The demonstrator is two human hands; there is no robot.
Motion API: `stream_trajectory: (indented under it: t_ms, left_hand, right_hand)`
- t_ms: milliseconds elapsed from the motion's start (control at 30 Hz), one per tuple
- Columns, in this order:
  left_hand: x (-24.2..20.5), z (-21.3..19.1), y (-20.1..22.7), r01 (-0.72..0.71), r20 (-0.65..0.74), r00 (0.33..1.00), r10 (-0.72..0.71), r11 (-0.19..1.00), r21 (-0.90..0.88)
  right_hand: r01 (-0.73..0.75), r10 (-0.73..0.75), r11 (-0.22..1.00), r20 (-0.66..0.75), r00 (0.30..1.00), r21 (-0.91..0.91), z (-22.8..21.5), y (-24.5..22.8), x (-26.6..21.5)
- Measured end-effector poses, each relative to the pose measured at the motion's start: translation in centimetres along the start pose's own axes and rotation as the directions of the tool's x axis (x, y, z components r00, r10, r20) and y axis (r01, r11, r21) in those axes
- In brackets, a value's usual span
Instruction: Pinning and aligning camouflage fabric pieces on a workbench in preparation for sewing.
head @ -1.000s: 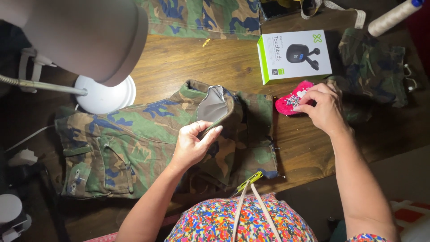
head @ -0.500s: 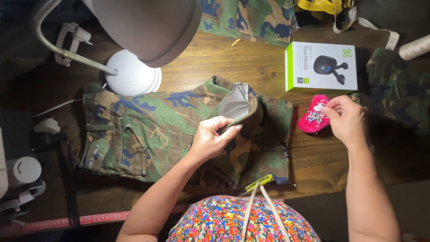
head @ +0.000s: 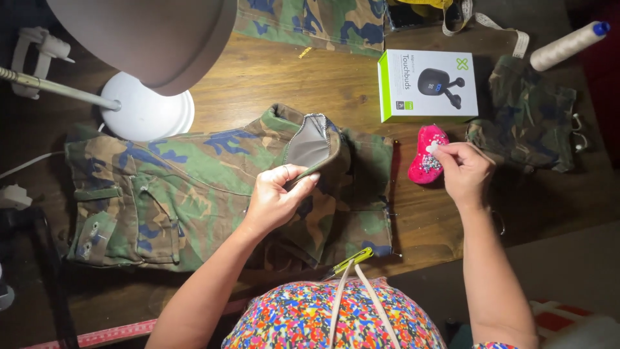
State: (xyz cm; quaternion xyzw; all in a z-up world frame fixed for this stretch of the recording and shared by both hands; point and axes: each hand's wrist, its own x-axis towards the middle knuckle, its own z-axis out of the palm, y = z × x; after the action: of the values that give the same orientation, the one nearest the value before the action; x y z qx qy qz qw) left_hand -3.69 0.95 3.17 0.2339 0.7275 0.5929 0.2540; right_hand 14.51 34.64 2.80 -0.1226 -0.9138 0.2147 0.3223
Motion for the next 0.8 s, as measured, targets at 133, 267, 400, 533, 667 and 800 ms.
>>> stream_trajectory:
  t_ms: [133, 267, 400, 533, 667, 800]
  left_hand:
    - [0.1, 0.0, -0.2, -0.041, -0.003, 0.999, 0.041, 0.999, 0.007]
    - [0.3, -0.1, -0.7, -0.066, 0.02, 0.998, 0.065, 0.998, 0.016]
    - [0.1, -0.3, -0.9, 0.036, 0.06, 0.998, -0.032, 0.997, -0.067]
    - [-0.8, 0.1, -0.4, -0.144, -0.017, 0.989, 0.144, 0.989, 0.021]
    - [-2.0, 1.1, 1.3, -0.42, -0.076, 0.883, 0.463, 0.851, 0.315]
    - [-2.3, 1.2, 1.3, -0.394, -0.125, 0.882, 0.454, 0.857, 0.331]
  right_hand:
    - [-0.083, 0.082, 0.996, 0.045, 0.996, 0.021, -1.1, 0.1, -0.6]
    - [-0.148, 0.145, 0.989, 0.075, 0.987, 0.027, -1.9, -0.9, -0.4]
    - [-0.192, 0.2, 0.978, 0.104, 0.974, -0.078, -2.3, -0.9, 0.0]
    - [-0.245, 0.228, 0.943, 0.1, 0.969, 0.225, -1.6, -7.5, 3.3]
    - [-0.28, 0.164, 0.729, 0.237, 0.958, 0.625, 2.6, -17.1, 5.6]
    - [-0.238, -0.001, 0.781, 0.382, 0.924, 0.578, 6.0, -19.1, 6.2]
